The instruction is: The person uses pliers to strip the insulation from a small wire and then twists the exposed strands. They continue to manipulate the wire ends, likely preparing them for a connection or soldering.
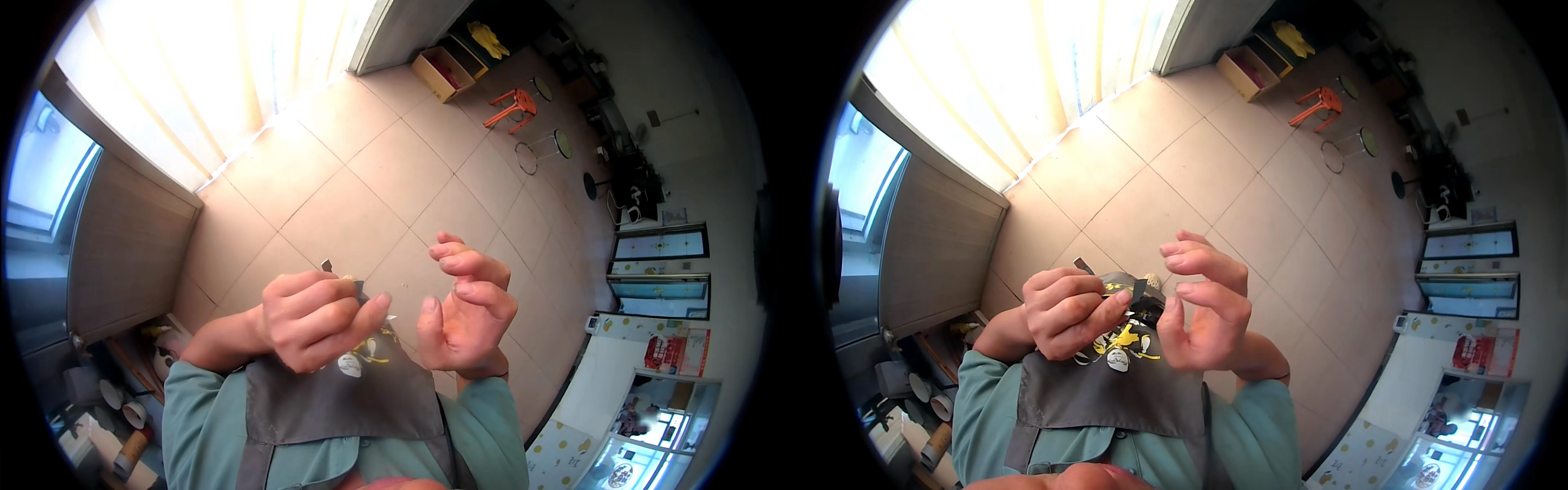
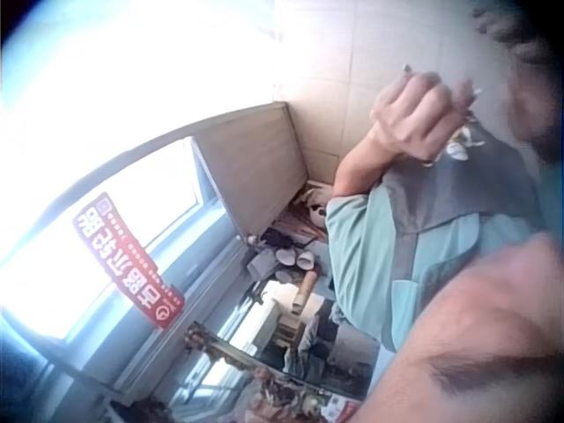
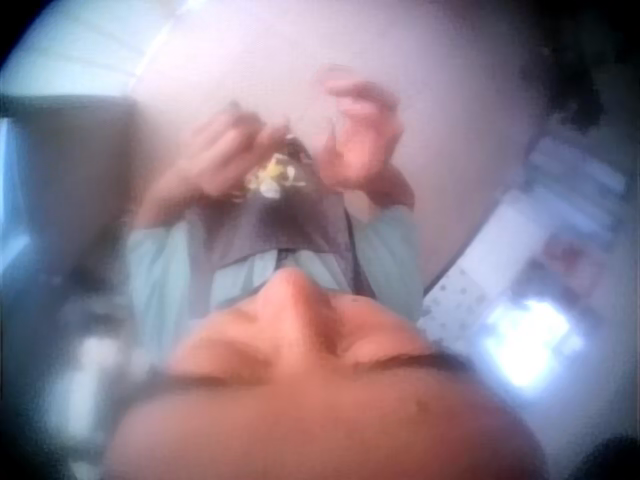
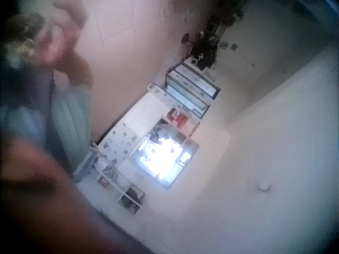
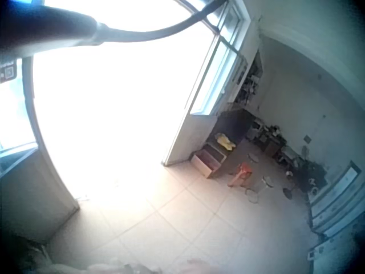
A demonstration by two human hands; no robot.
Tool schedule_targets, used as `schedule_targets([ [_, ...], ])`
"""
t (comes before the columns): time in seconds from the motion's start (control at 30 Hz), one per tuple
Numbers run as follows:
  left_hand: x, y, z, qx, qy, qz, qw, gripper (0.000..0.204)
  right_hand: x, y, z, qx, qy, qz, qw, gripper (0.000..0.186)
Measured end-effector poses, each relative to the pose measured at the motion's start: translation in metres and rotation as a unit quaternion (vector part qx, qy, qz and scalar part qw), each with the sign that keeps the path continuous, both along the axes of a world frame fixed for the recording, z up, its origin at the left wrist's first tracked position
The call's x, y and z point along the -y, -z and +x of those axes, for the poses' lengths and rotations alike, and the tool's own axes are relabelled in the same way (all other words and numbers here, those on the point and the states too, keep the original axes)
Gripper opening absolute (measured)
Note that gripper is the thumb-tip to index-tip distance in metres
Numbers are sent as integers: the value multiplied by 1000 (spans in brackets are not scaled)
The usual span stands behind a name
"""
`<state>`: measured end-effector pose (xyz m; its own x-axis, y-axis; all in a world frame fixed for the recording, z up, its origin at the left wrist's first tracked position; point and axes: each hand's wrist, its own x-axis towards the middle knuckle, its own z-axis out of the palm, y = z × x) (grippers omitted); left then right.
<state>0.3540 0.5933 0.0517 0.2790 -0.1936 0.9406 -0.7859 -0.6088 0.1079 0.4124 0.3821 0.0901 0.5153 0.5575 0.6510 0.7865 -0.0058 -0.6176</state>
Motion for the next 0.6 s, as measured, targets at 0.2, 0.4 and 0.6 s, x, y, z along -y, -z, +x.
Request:
schedule_targets([
  [0.2,0,2,2,-1,-4,10,1000,28,-7,-1,-2,21,-19,7,1000,57],
  [0.4,2,0,3,-26,-2,-7,1000,30,-4,6,1,55,-10,13,998,59],
  [0.6,2,1,2,-49,2,-14,999,29,-5,12,11,114,61,51,990,48],
])
